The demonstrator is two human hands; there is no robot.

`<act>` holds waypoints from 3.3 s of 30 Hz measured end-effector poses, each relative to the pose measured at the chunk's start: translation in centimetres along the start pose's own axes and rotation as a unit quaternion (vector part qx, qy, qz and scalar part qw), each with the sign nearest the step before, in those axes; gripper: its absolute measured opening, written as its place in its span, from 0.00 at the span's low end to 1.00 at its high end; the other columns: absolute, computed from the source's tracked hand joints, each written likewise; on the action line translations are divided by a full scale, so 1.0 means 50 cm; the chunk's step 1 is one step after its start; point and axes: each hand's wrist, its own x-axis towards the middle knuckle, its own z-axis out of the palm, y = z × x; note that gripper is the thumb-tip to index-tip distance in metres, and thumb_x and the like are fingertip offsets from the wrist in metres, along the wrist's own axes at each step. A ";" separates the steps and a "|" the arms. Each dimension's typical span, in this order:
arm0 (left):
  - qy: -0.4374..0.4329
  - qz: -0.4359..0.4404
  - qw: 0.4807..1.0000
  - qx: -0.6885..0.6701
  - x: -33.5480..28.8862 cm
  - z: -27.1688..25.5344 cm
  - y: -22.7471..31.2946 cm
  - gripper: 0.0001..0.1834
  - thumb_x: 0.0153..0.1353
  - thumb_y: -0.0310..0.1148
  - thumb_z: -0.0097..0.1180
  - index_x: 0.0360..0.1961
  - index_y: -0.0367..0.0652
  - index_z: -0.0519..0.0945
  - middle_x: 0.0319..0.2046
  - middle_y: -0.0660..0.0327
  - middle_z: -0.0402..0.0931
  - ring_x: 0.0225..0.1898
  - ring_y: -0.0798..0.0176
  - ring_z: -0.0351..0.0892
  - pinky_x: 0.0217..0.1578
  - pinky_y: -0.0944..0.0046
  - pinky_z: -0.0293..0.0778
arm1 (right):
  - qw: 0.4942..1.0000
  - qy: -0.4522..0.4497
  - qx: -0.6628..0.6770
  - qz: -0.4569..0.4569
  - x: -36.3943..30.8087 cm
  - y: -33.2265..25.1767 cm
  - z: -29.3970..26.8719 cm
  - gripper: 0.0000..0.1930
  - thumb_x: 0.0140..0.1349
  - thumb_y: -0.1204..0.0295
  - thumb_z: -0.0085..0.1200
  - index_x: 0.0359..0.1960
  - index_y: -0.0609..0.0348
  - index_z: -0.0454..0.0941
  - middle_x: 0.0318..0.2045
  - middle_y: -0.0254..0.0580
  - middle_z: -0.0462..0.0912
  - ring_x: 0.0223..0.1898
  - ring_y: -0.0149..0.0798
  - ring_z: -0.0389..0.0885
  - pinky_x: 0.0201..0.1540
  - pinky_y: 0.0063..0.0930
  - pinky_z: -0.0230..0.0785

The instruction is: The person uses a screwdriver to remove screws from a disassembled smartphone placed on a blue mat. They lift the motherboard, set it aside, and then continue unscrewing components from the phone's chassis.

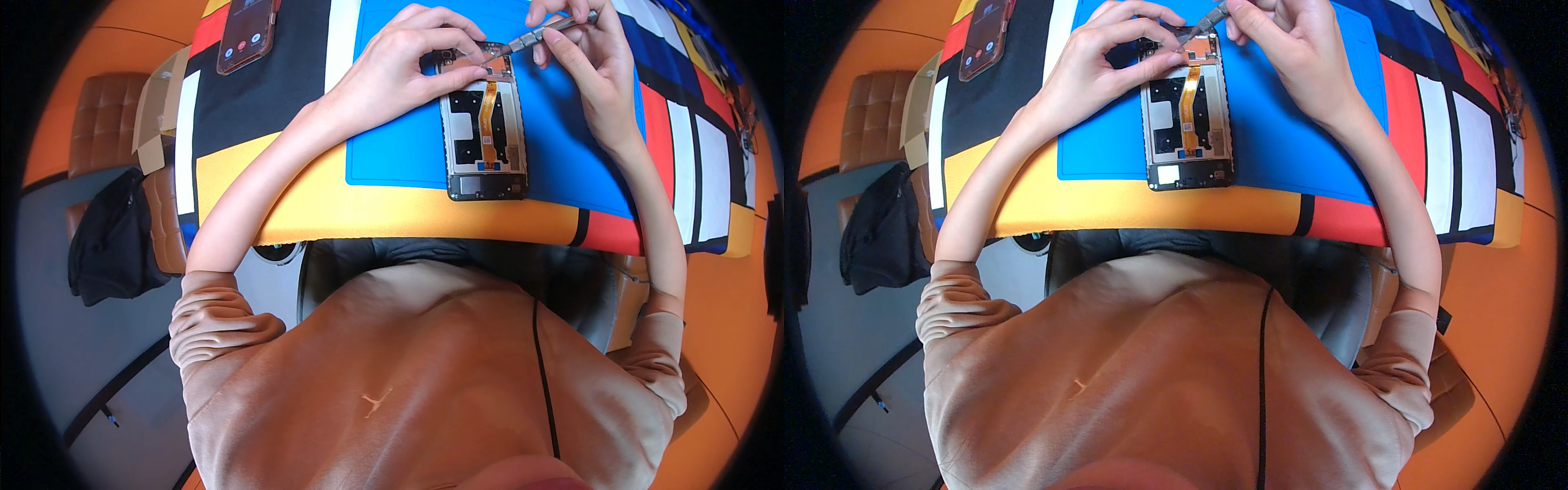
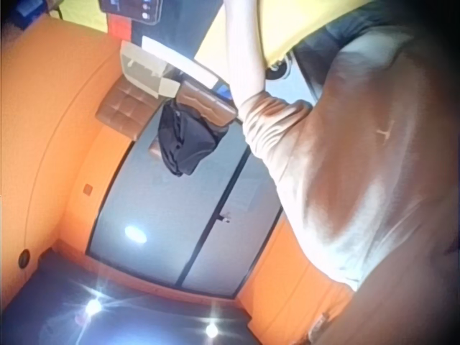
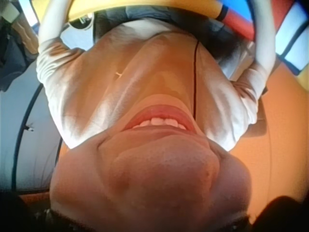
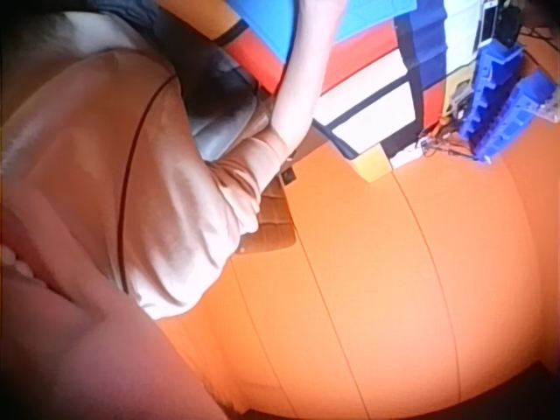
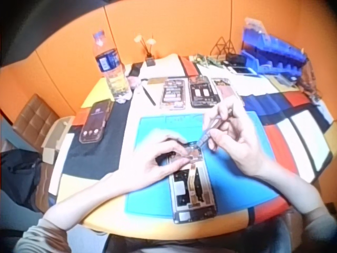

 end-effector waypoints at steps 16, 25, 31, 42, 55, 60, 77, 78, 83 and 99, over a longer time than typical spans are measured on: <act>0.019 -0.002 1.000 0.005 0.007 -0.011 0.016 0.10 0.61 0.39 0.69 0.37 0.44 0.87 0.29 0.62 0.83 0.33 0.61 0.81 0.43 0.63 0.72 | 0.927 -0.112 -0.357 -0.030 -0.014 -0.002 0.017 0.12 0.67 0.60 0.64 0.44 0.50 0.78 0.15 0.35 0.73 0.17 0.31 0.71 0.21 0.27 0.58; 0.007 -0.147 0.979 -0.141 0.004 -0.001 0.042 0.11 0.62 0.31 0.69 0.46 0.41 0.88 0.37 0.61 0.84 0.35 0.71 0.77 0.43 0.68 0.73 | 0.915 -0.044 -0.399 -0.049 -0.012 0.003 0.026 0.09 0.66 0.62 0.65 0.38 0.53 0.83 0.12 0.33 0.63 0.14 0.28 0.61 0.21 0.28 0.51; -0.033 -0.226 0.895 -0.384 0.011 -0.018 0.037 0.17 0.70 0.25 0.55 0.59 0.35 0.80 0.50 0.58 0.84 0.49 0.72 0.80 0.58 0.67 0.73 | 0.883 -0.004 -0.438 -0.166 0.000 0.018 0.011 0.07 0.67 0.66 0.63 0.42 0.51 0.85 0.17 0.40 0.80 0.18 0.37 0.79 0.21 0.29 0.65; 0.077 -0.247 0.949 -0.183 0.022 -0.049 -0.029 0.12 0.71 0.25 0.52 0.50 0.35 0.85 0.45 0.57 0.87 0.48 0.70 0.83 0.56 0.69 0.73 | 0.781 0.025 -0.618 0.086 0.055 0.033 -0.210 0.11 0.64 0.64 0.59 0.39 0.59 0.88 0.26 0.54 0.83 0.32 0.48 0.86 0.40 0.42 0.75; -0.136 -0.124 0.982 -0.038 0.016 -0.085 -0.064 0.30 0.58 0.51 0.72 0.59 0.52 0.83 0.52 0.60 0.81 0.56 0.61 0.77 0.65 0.57 0.69 | 0.940 0.063 -0.328 0.068 0.093 0.032 -0.238 0.17 0.71 0.63 0.45 0.48 0.55 0.87 0.19 0.30 0.70 0.22 0.29 0.67 0.30 0.24 0.59; -0.172 -0.098 0.978 0.059 0.012 -0.076 -0.064 0.36 0.51 0.61 0.74 0.58 0.53 0.84 0.42 0.64 0.77 0.54 0.62 0.73 0.63 0.55 0.66 | 0.970 0.120 -0.167 0.132 0.075 -0.009 -0.032 0.14 0.74 0.64 0.54 0.51 0.61 0.79 0.16 0.31 0.75 0.13 0.23 0.69 0.15 0.17 0.60; -0.074 -0.042 0.990 0.109 -0.003 -0.014 -0.032 0.27 0.57 0.58 0.70 0.52 0.52 0.86 0.30 0.68 0.74 0.40 0.67 0.74 0.56 0.60 0.62 | 0.931 0.123 -0.311 -0.145 0.053 0.074 0.051 0.12 0.70 0.83 0.53 0.51 0.60 0.69 0.26 0.29 0.72 0.25 0.19 0.71 0.26 0.16 0.62; -0.072 -0.040 0.990 0.111 -0.003 -0.015 -0.031 0.27 0.57 0.57 0.70 0.51 0.52 0.86 0.31 0.68 0.74 0.41 0.67 0.74 0.56 0.60 0.62 | 0.939 0.122 -0.293 -0.133 0.054 0.077 0.052 0.12 0.70 0.83 0.53 0.52 0.60 0.68 0.27 0.29 0.72 0.25 0.19 0.70 0.27 0.15 0.62; -0.069 -0.025 0.990 0.119 -0.004 -0.017 -0.030 0.27 0.56 0.55 0.72 0.52 0.53 0.86 0.30 0.68 0.73 0.42 0.66 0.75 0.57 0.58 0.63 | 0.950 0.125 -0.241 -0.157 0.047 0.090 0.059 0.17 0.66 0.85 0.59 0.53 0.60 0.69 0.30 0.30 0.75 0.27 0.18 0.72 0.28 0.13 0.64; -0.067 -0.107 0.992 -0.029 0.006 -0.033 0.017 0.28 0.52 0.39 0.74 0.53 0.39 0.82 0.46 0.47 0.83 0.49 0.50 0.83 0.54 0.57 0.77 | 0.910 0.087 -0.333 -0.229 0.041 0.085 0.061 0.16 0.62 0.84 0.63 0.49 0.62 0.72 0.31 0.33 0.77 0.26 0.19 0.74 0.27 0.13 0.65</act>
